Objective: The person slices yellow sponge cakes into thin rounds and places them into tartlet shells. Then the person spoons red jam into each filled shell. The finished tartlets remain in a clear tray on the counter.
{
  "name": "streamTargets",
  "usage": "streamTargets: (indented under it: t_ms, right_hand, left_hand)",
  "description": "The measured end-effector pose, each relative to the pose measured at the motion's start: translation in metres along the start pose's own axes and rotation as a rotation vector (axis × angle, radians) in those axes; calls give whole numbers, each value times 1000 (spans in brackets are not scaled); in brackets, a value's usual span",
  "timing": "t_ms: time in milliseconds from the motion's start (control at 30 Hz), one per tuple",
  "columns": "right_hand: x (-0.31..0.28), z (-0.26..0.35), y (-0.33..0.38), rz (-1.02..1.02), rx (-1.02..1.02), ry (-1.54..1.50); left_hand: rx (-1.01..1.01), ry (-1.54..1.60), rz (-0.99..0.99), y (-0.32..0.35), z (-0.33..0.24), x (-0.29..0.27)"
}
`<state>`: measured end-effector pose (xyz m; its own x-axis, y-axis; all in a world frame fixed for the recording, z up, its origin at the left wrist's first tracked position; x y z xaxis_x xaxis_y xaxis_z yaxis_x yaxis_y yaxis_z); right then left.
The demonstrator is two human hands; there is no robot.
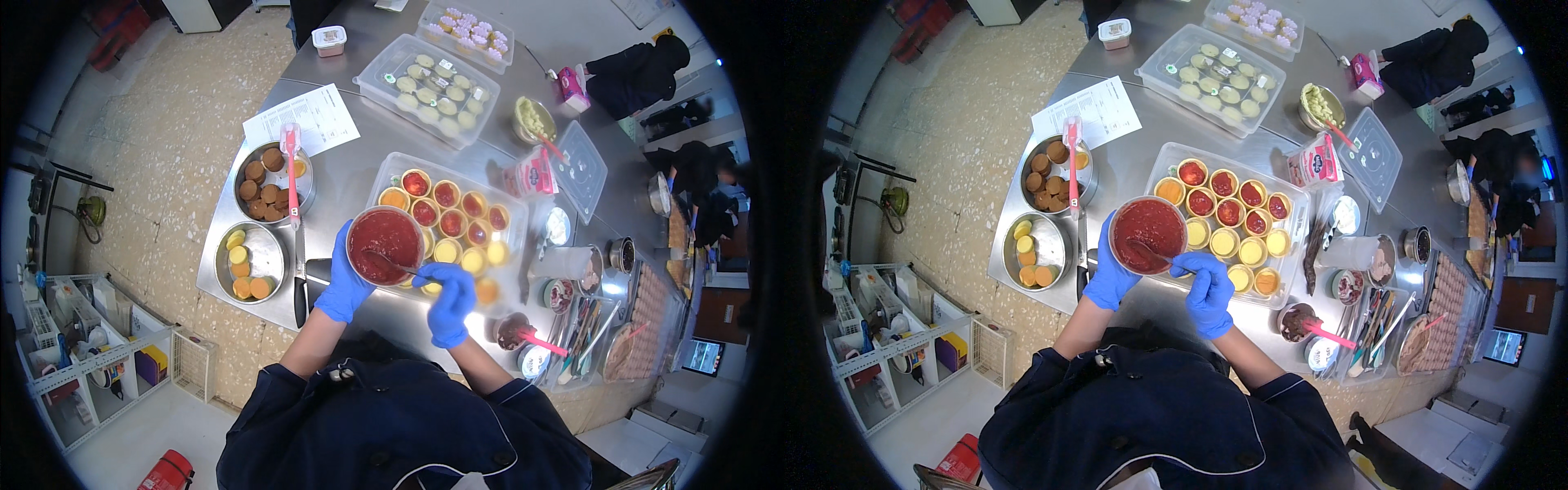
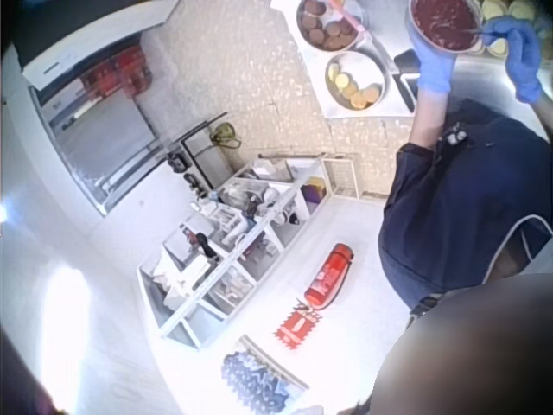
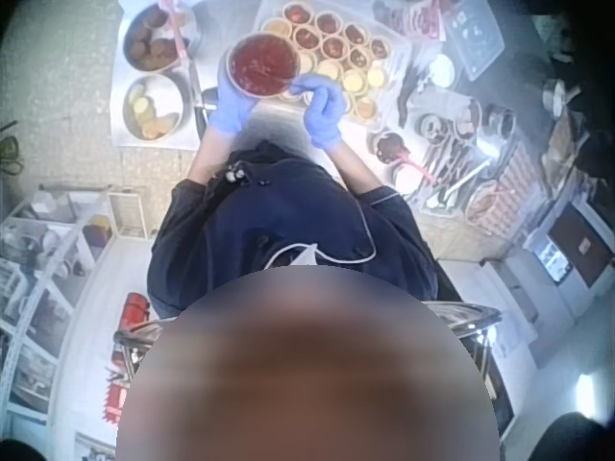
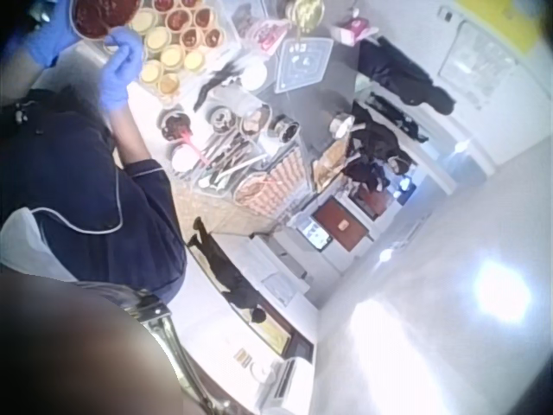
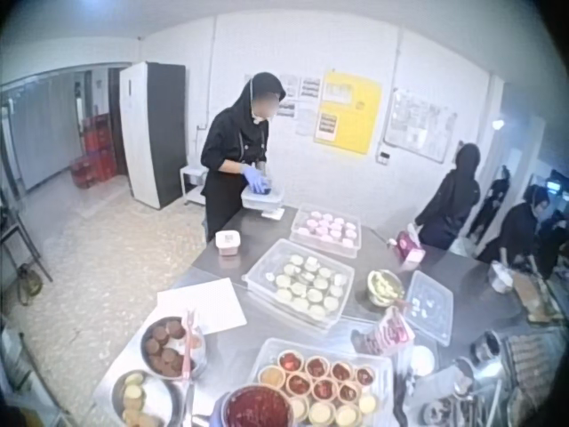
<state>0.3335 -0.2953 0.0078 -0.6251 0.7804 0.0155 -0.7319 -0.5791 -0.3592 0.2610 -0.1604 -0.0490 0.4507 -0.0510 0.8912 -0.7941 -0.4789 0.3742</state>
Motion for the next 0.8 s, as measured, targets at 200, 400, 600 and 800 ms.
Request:
streamTargets:
  t_ms: [200, 400, 600, 800]
  right_hand:
    - [6, -6, 6, -369, 444, -284]
    - [6, -11, 1, -432, 540, -407]
    - [-2, -13, -23, -407, 505, -410]
    - [-13, -26, -61, -408, 421, -350]
  left_hand:
    - [-17, 72, -39, 4, -3, 6]
    - [46, 43, -69, 3, -2, 8]
    - [69, -18, -91, 0, -5, -1]
    - [44, 79, -60, -7, -17, -21]
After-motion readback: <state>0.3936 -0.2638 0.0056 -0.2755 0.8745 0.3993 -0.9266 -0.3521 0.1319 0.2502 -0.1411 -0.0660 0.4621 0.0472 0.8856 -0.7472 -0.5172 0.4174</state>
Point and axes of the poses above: each hand's wrist, its own y-axis away from the middle knuckle, its own x-axis out of the palm, z = x × y, the point moved 1 cm from there along -y, towards the middle knuckle, and after that the axes turned 2 degrees about x, right-handed, at the moved point
